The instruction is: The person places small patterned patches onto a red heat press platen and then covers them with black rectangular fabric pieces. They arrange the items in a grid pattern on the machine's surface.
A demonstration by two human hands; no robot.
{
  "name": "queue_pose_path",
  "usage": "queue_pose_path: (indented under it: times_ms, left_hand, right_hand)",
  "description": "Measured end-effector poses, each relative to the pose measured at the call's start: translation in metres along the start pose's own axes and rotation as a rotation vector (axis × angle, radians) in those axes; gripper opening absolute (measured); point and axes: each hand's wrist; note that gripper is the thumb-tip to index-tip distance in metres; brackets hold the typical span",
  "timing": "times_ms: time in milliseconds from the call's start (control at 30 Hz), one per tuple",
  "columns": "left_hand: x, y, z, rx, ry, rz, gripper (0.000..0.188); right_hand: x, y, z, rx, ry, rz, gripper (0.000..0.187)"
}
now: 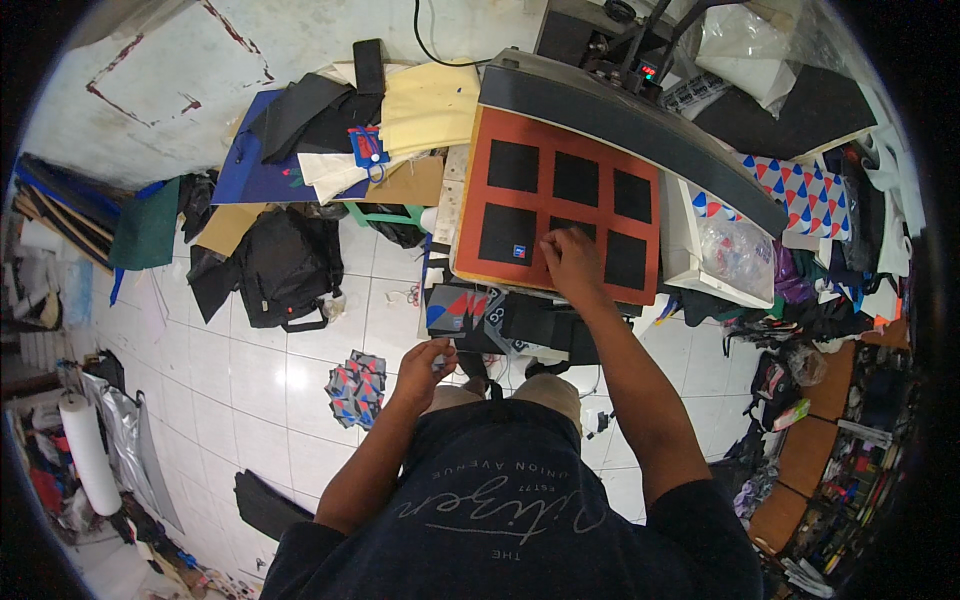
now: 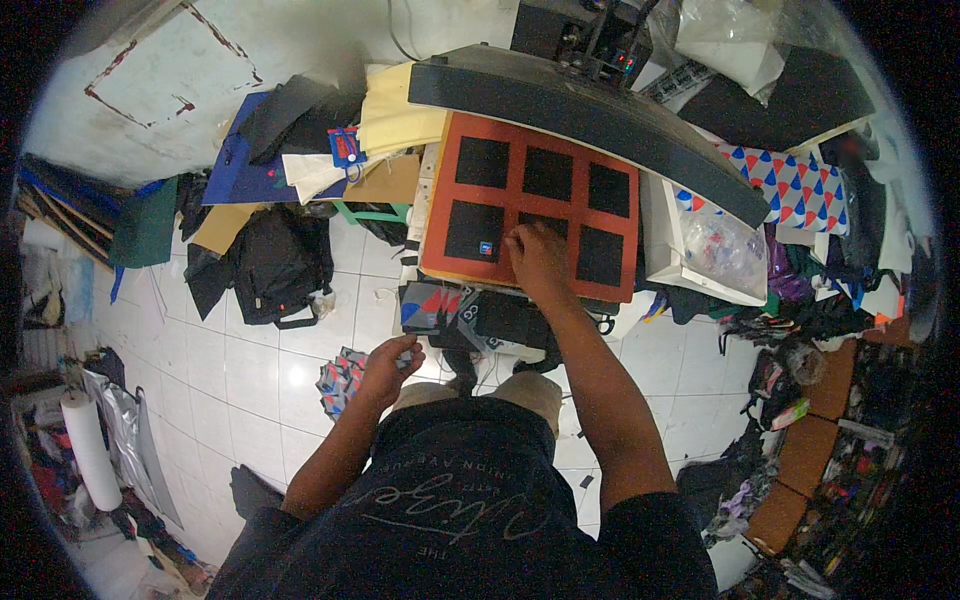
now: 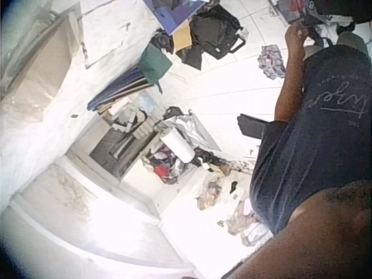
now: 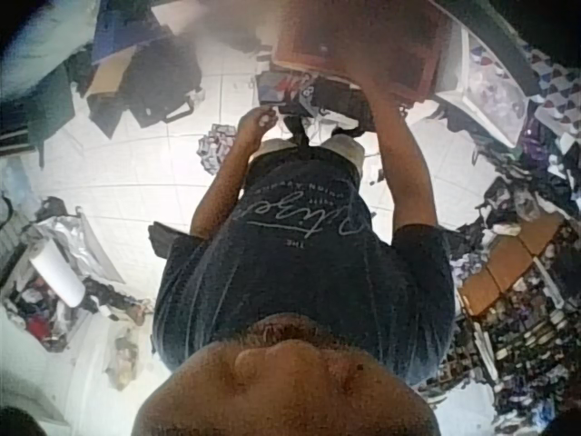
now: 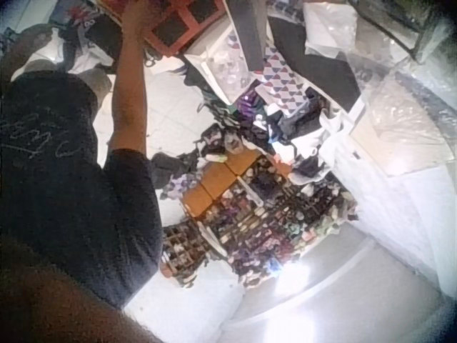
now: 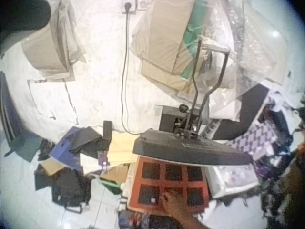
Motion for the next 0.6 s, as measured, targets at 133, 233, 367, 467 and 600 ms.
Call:
queue_pose_path:
  times_ms: [133, 233, 367, 467, 600]
  left_hand:
    - [-0.002, 0.000, 0.002, -0.038, 0.029, -0.066, 0.024]
    - [0.005, -0.002, 0.000, -0.046, 0.114, -0.194, 0.028]
    - [0.024, -0.013, -0.008, -0.032, 0.202, -0.210, 0.031]
    - [0.046, -0.021, -0.015, 0.008, 0.203, -0.156, 0.026]
    - [0.064, -0.028, -0.021, 0.049, 0.205, -0.146, 0.023]
  right_hand:
    - [-0.005, 0.007, -0.012, -0.019, -0.005, -0.012, 0.015]
    - [-0.008, 0.015, -0.021, 0.035, 0.043, 0.116, 0.016]
    - [-0.031, 0.041, -0.047, 0.122, 0.202, 0.350, 0.018]
    - [-0.035, 0.056, -0.069, 0.129, 0.271, 0.518, 0.019]
    - [-0.041, 0.072, -0.088, 0.140, 0.299, 0.660, 0.019]
Point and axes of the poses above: each hand's wrist, its own z-axis towards the middle knuckle, its own x-axis out of the palm, y = z × x, and after that the axes turned 12 degrees about -z, right-handed
